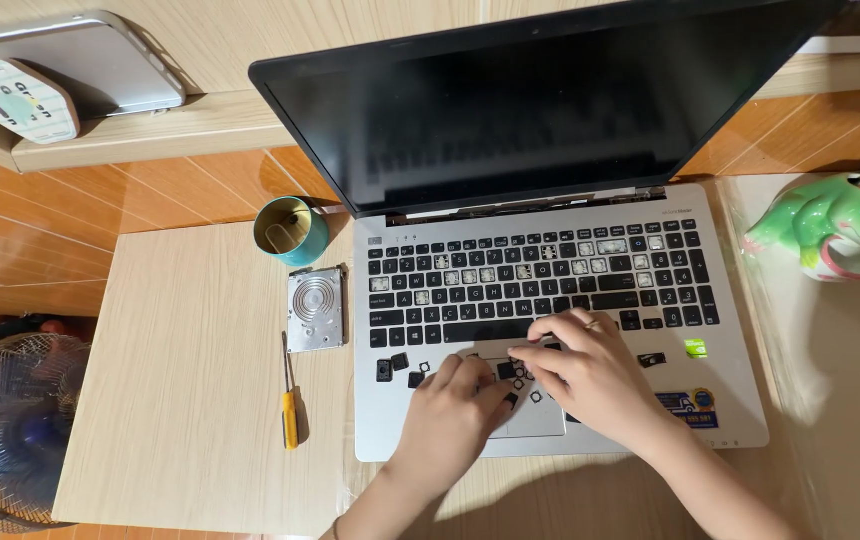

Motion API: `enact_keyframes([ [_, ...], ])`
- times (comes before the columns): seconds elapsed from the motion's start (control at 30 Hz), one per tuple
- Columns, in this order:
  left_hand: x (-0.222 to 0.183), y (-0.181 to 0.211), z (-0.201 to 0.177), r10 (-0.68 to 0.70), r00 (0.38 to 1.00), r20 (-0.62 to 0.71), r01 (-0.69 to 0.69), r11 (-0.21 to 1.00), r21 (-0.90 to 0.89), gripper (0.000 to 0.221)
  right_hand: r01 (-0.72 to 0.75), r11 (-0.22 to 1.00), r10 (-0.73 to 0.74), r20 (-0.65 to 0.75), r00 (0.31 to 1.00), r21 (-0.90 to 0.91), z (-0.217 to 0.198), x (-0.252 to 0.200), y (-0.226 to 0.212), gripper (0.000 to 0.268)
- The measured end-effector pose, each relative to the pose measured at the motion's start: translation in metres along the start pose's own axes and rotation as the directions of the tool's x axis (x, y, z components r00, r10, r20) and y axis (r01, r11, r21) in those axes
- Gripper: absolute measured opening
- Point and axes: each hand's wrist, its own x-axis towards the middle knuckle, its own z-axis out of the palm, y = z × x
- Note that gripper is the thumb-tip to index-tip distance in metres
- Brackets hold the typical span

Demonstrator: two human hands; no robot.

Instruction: Replacing missing keys on a laptop keyboard at a repair bench.

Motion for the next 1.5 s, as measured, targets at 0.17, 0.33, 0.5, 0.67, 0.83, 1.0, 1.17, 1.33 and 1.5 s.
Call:
enact_keyframes([
  [0.17,-0.006,0.001,0.012,-0.038,0.998,0.049,0.036,0.999,0.034,0.012,0.007,1.0,-0.006,0.1,0.995,-0.011,0.009,0.007,-0.001,0.017],
  [0.33,-0.034,-0.009,0.016,0.009,1.0,-0.017,-0.007,0.993,0.121,0.028,0.042,0.994,-0.017,0.225,0.974,-0.104,0.012,0.011,-0.007,0.014],
  [0.5,-0.047,-0.006,0.002,0.046,0.999,0.026,-0.049,0.99,0.131,0.032,0.11,0.988,-0.084,0.221,0.972,-0.111,0.011,0.012,-0.012,0.02],
  [0.67,-0.051,-0.004,-0.021,0.014,1.0,0.005,-0.014,0.999,0.044,0.035,0.036,0.996,-0.015,0.258,0.966,-0.079,0.018,0.014,-0.005,0.017],
  [0.83,-0.064,-0.015,-0.031,-0.183,0.981,-0.063,0.189,0.977,0.096,0.029,-0.202,0.977,0.181,0.236,0.955,0.068,0.007,0.03,-0.004,0.011],
  [1.0,-0.057,-0.015,-0.036,-0.271,0.954,-0.124,0.281,0.958,0.064,0.021,-0.367,0.93,0.349,0.263,0.899,0.02,0.005,0.036,0.0,0.011],
  [1.17,-0.039,-0.021,-0.033,-0.302,0.936,-0.179,0.319,0.945,0.07,0.018,-0.435,0.895,0.408,0.213,0.888,0.1,0.002,0.018,0.006,0.012],
  [1.33,-0.02,-0.024,-0.014,-0.279,0.945,-0.171,0.311,0.928,0.205,0.024,-0.264,0.965,0.26,0.137,0.956,0.008,0.006,0.003,-0.01,0.013],
  [1.5,-0.015,-0.026,-0.012,-0.337,0.928,-0.16,0.355,0.93,0.097,0.018,-0.265,0.963,0.259,0.096,0.961,0.05,0.007,0.003,-0.016,0.014],
])
